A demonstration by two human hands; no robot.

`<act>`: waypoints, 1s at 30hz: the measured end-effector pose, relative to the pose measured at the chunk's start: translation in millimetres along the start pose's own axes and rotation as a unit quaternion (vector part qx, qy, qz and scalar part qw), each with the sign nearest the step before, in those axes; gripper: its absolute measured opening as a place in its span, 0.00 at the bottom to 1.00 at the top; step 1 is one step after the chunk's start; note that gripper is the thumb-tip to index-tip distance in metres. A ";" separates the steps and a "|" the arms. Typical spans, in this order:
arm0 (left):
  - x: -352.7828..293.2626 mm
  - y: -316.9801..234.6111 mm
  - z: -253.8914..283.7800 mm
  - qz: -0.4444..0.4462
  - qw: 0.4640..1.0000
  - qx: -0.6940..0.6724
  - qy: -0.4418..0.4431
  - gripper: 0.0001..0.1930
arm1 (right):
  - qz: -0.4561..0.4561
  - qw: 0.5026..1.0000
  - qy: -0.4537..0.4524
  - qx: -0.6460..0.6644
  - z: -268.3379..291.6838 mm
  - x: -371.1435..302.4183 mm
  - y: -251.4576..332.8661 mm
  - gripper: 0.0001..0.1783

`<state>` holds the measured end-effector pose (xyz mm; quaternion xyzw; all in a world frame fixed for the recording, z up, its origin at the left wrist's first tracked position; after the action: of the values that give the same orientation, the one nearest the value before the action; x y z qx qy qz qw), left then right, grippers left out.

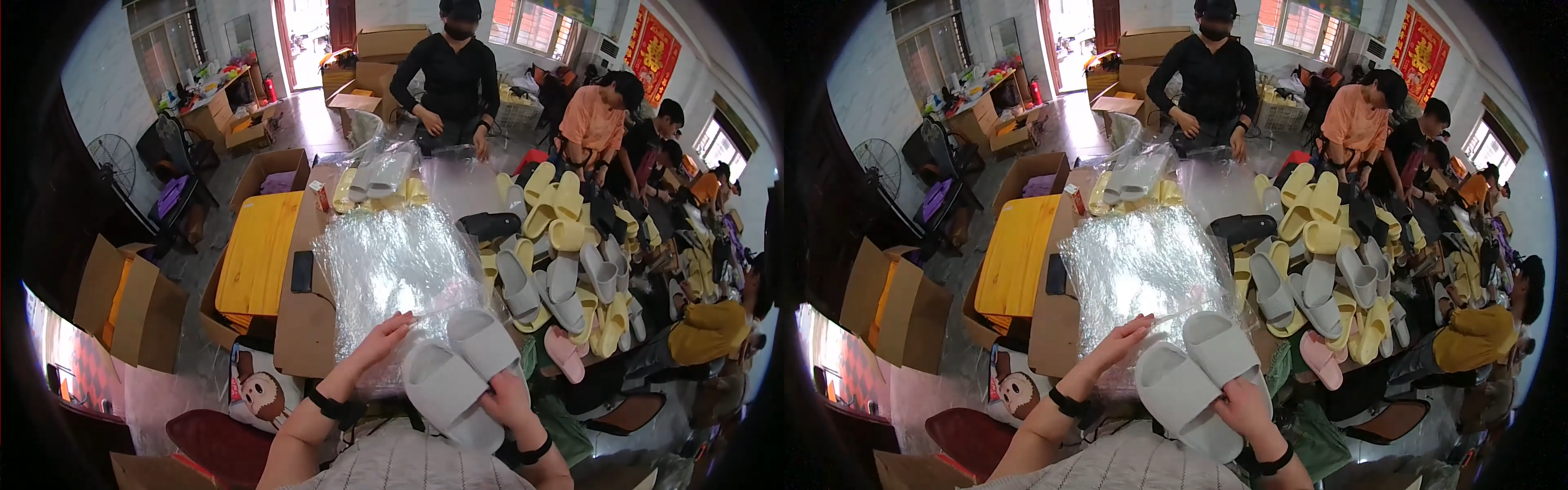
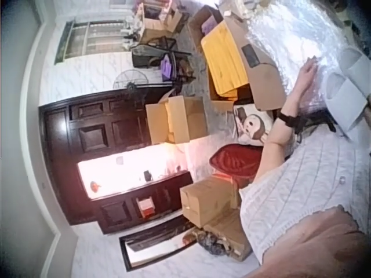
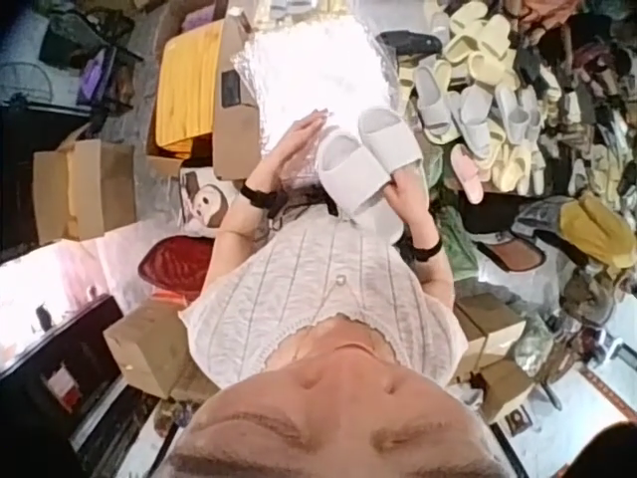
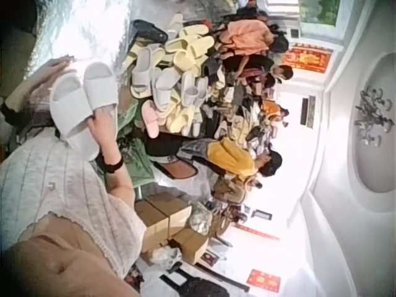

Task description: Sorting and inspecting various colors and styles of foam footwear at a communal work table.

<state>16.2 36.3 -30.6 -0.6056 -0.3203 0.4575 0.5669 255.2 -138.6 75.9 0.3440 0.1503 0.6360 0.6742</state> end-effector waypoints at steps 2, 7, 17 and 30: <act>1.7 -1.6 -3.1 0.010 1.000 0.001 -0.001 0.19 | 0.045 0.998 0.025 -0.039 -5.9 4.4 5.7 0.16; -7.5 -5.3 -8.5 -0.090 0.994 0.067 0.011 0.26 | 0.031 0.998 -0.052 -0.009 5.8 10.6 5.3 0.15; -23.1 -13.7 -18.0 -0.306 0.893 0.329 0.004 0.21 | -0.026 0.990 -0.134 0.025 23.7 -7.8 -11.9 0.17; -14.6 -23.4 -13.1 -0.110 0.986 0.093 -0.079 0.16 | -0.066 0.997 0.023 -0.042 -28.8 -18.0 -30.5 0.12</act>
<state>25.8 21.4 -5.7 -0.4734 -0.3852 0.4663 0.6404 257.1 -146.6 31.0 0.2902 0.1609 0.6037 0.7249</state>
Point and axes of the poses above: each hand's wrist, its own x-axis towards the middle knuckle, its own z-axis out of the back of the hand, y = z × x, the point moved 4 cm from there along x, towards the middle knuckle, and after that the axes turned 13 degrees about -y, right-handed, at the moved point
